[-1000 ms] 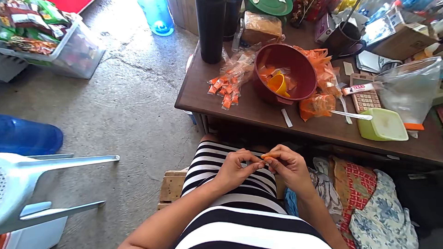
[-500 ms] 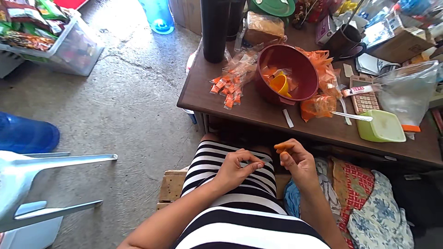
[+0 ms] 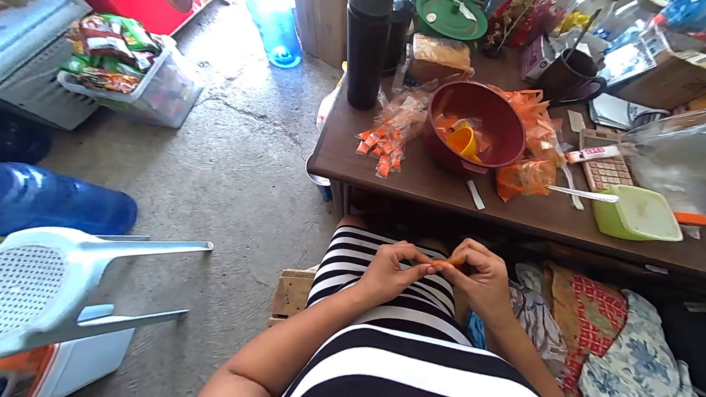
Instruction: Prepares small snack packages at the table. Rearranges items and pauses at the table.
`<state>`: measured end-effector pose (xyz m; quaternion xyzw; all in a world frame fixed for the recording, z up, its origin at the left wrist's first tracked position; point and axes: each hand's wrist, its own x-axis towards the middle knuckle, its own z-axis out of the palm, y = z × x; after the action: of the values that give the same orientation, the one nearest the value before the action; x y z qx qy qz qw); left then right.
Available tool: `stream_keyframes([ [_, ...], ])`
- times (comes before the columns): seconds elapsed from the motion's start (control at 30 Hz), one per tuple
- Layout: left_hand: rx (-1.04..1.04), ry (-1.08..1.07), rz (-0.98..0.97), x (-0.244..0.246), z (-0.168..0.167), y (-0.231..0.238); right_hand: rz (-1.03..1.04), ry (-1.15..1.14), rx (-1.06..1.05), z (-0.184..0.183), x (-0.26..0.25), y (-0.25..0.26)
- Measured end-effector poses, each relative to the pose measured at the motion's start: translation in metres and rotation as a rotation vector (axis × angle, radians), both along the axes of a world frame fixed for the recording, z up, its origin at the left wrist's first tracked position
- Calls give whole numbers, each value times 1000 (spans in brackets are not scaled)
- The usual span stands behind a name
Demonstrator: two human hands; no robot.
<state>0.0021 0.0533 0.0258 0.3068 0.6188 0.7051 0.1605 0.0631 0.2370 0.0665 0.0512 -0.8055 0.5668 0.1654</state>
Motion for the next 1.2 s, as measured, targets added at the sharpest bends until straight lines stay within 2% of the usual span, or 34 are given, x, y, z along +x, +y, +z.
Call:
stream_keyframes([
  [0.3,-2,-18,-10,5,2,-2,155,-48,84,4,9,11],
  [0.47,-1,9,-18,9,1,-2,32,1,113,4,15,3],
  [0.67,17,18,-30,12,1,-1,-77,-20,-42,-1,15,-5],
  [0.87,-9,-3,-25,11,0,-2,3,-115,-153,3,16,10],
  [1.07,-18,-25,-23,9,-1,0,115,-70,-54,5,18,14],
  [1.2,-29,-28,-17,8,-2,1,88,-71,57,6,14,14],
])
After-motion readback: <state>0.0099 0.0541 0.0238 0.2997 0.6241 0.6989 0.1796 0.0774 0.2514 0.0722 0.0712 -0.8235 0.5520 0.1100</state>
